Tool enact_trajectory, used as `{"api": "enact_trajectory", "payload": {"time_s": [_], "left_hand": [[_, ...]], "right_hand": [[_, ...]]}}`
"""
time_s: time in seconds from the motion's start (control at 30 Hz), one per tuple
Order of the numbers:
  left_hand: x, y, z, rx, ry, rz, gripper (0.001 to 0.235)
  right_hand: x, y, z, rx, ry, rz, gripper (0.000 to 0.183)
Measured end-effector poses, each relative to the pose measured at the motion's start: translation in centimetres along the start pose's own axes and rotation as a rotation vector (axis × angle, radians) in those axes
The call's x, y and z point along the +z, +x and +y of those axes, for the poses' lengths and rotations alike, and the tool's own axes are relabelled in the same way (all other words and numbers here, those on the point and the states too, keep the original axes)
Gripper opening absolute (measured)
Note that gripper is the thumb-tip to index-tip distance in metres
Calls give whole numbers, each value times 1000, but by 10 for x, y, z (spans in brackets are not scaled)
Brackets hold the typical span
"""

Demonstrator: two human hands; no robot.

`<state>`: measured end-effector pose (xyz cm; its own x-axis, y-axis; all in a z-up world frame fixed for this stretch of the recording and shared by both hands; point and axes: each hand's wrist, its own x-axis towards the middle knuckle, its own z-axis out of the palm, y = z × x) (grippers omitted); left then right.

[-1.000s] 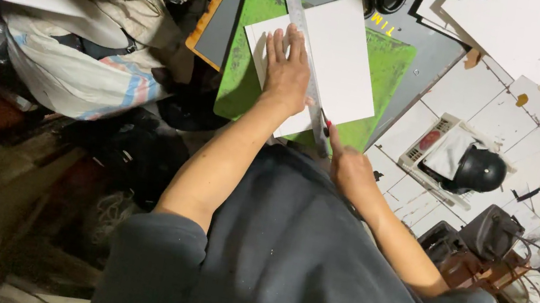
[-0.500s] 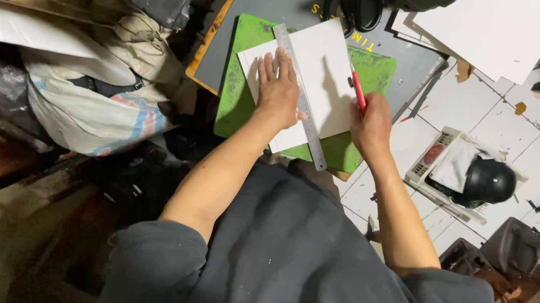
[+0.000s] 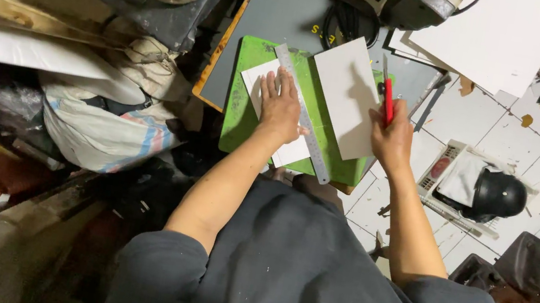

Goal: Cutting a rectangular piece of white material using a utility knife and a metal ruler on a cutting mat.

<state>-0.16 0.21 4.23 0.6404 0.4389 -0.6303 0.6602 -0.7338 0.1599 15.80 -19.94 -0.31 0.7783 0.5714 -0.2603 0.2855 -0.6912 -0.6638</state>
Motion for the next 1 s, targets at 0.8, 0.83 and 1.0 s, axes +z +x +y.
{"api": "enact_trajectory", "payload": {"time_s": [0.8,0.83,1.0], "left_hand": [[-3,9,23,-71,20,52,131],[29,25,6,-83,17,41,131],[58,47,-13,-146,145,23,146]], "right_hand": [[-218,327,154,54,574,587,28],[-224,344,156,60,574,571,28],[-227,380,217,-58,829,603,28]]}}
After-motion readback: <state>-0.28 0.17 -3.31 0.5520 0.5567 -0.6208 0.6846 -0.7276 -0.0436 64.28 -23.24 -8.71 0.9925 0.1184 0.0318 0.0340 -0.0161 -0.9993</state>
